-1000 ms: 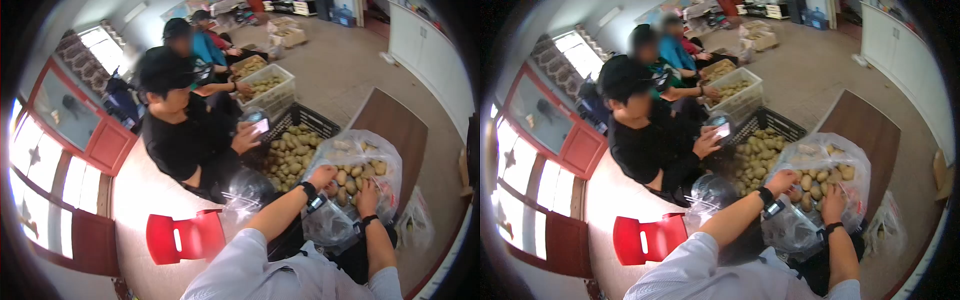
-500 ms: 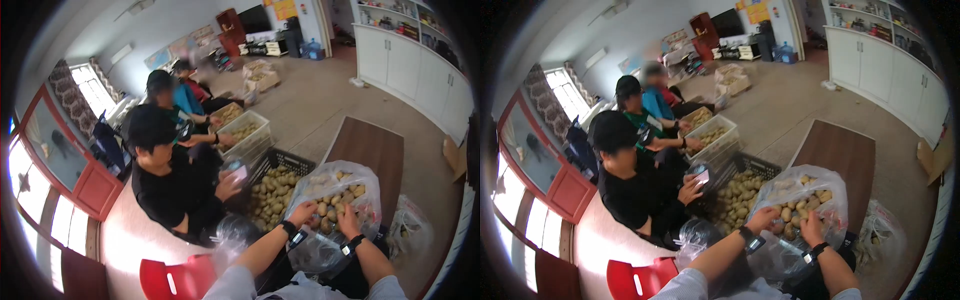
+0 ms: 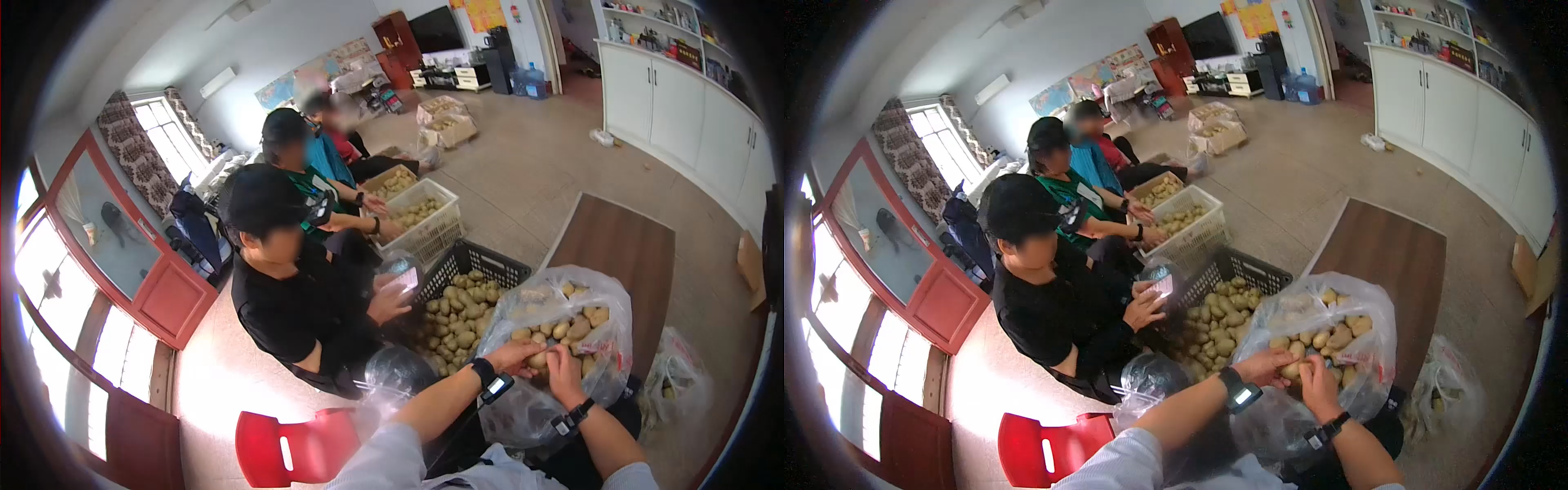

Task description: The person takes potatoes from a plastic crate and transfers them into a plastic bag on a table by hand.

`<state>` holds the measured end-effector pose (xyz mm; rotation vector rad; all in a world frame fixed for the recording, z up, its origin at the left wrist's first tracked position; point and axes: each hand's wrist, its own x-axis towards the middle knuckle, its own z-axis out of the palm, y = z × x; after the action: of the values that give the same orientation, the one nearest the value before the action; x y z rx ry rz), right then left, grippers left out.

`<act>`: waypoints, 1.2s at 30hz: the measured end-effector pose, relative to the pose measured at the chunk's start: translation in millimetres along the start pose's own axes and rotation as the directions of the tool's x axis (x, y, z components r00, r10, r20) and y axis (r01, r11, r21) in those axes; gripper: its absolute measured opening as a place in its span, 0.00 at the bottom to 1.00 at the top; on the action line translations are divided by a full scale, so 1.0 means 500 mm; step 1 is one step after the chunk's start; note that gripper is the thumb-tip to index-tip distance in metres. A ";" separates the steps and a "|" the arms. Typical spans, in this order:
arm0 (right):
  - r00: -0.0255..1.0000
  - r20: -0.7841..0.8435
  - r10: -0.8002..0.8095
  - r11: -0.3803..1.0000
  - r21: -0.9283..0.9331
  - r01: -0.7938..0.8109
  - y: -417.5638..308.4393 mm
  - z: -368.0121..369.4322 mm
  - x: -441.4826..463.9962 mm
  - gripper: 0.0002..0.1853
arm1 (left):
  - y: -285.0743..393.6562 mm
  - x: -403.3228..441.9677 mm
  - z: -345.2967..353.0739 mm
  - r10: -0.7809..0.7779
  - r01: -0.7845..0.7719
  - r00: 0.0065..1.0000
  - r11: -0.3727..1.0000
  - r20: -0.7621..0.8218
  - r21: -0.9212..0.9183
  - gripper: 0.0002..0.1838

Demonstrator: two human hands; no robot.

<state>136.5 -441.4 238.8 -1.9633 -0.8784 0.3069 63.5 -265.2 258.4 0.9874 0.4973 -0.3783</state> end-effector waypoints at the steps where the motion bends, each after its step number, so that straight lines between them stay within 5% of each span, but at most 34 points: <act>1: 1.000 -0.005 -0.014 1.000 0.002 0.014 0.001 -0.006 0.006 0.18 | 0.011 0.008 -0.015 0.012 -0.012 1.000 1.000 -0.004 0.008 0.18; 4: 1.000 -0.005 -0.024 0.955 -0.297 0.022 0.041 -0.018 -0.014 0.20 | 0.017 0.018 -0.058 0.165 -0.163 0.986 0.975 0.001 -0.150 0.17; 7: 0.978 -0.066 -0.196 0.810 -0.573 0.124 0.085 -0.024 -0.039 0.21 | 0.041 -0.002 -0.095 0.229 -0.286 0.933 0.940 -0.276 -0.187 0.16; 11: 0.994 0.014 0.108 0.788 -0.611 -0.077 0.092 -0.017 -0.046 0.27 | 0.033 0.010 -0.213 0.267 -0.403 0.855 0.882 -0.445 -0.246 0.18; 14: 0.995 0.026 0.094 0.773 -0.632 -0.056 0.107 -0.011 -0.048 0.26 | 0.013 0.019 -0.300 0.284 -0.460 0.828 0.837 -0.483 -0.296 0.17; 15: 0.996 0.018 0.083 0.752 -0.658 -0.051 0.117 0.000 -0.043 0.25 | 0.023 -0.004 -0.281 0.337 -0.540 0.737 0.815 -0.585 -0.211 0.17; 18: 0.999 0.012 0.046 0.742 -0.670 -0.026 0.122 0.006 -0.049 0.25 | 0.030 -0.030 -0.301 0.207 -0.535 0.743 0.755 -0.637 -0.379 0.17; 20: 1.000 0.014 0.019 0.728 -0.685 -0.004 0.115 0.001 -0.049 0.25 | 0.015 -0.040 -0.334 0.300 -0.508 0.738 0.836 -0.604 -0.205 0.16; 23: 0.998 -0.006 0.060 0.730 -0.682 -0.048 0.121 0.008 -0.053 0.27 | 0.016 -0.057 -0.317 0.228 -0.554 0.668 0.788 -0.709 -0.268 0.16; 26: 0.989 0.035 0.142 0.722 -0.687 -0.080 0.097 0.003 -0.059 0.26 | -0.102 0.089 -0.545 0.599 -0.519 0.502 0.786 -0.624 0.338 0.14; 28: 0.987 0.053 0.150 0.702 -0.708 -0.069 0.101 0.002 -0.056 0.26 | -0.019 -0.031 -0.365 0.278 -0.677 0.576 0.690 -0.768 -0.258 0.18; 29: 0.982 0.084 0.169 0.714 -0.697 -0.064 0.100 0.002 -0.058 0.27 | -0.011 -0.039 -0.359 0.266 -0.650 0.581 0.720 -0.769 -0.242 0.19; 30: 0.975 0.113 0.190 0.726 -0.685 -0.062 0.102 0.002 -0.060 0.27 | -0.020 -0.035 -0.382 0.366 -0.595 0.552 0.802 -0.749 -0.047 0.21; 31: 0.973 0.108 0.203 0.722 -0.688 -0.074 0.106 0.003 -0.061 0.27 | -0.031 -0.035 -0.403 0.576 -0.348 0.471 0.817 -0.668 0.459 0.22; 32: 0.983 0.110 0.149 0.724 -0.689 -0.033 0.111 0.006 -0.061 0.28 | -0.043 -0.030 -0.419 0.745 0.011 0.393 0.583 -0.540 0.813 0.24; 33: 0.989 0.112 0.097 0.724 -0.690 0.007 0.112 0.007 -0.063 0.28 | -0.058 -0.013 -0.443 0.837 0.233 0.332 0.375 -0.436 0.897 0.26; 34: 0.992 0.115 0.061 0.749 -0.662 0.031 0.107 0.002 -0.065 0.28 | -0.085 0.033 -0.514 0.791 -0.046 0.329 0.559 -0.516 0.828 0.26; 36: 0.994 0.101 0.050 0.754 -0.656 0.029 0.109 0.003 -0.067 0.27 | -0.098 0.056 -0.538 0.754 0.042 0.375 0.568 -0.540 0.822 0.21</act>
<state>136.8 -480.4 187.9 -2.6259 -1.1594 0.1131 0.8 -60.4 86.3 2.1163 1.0526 0.5571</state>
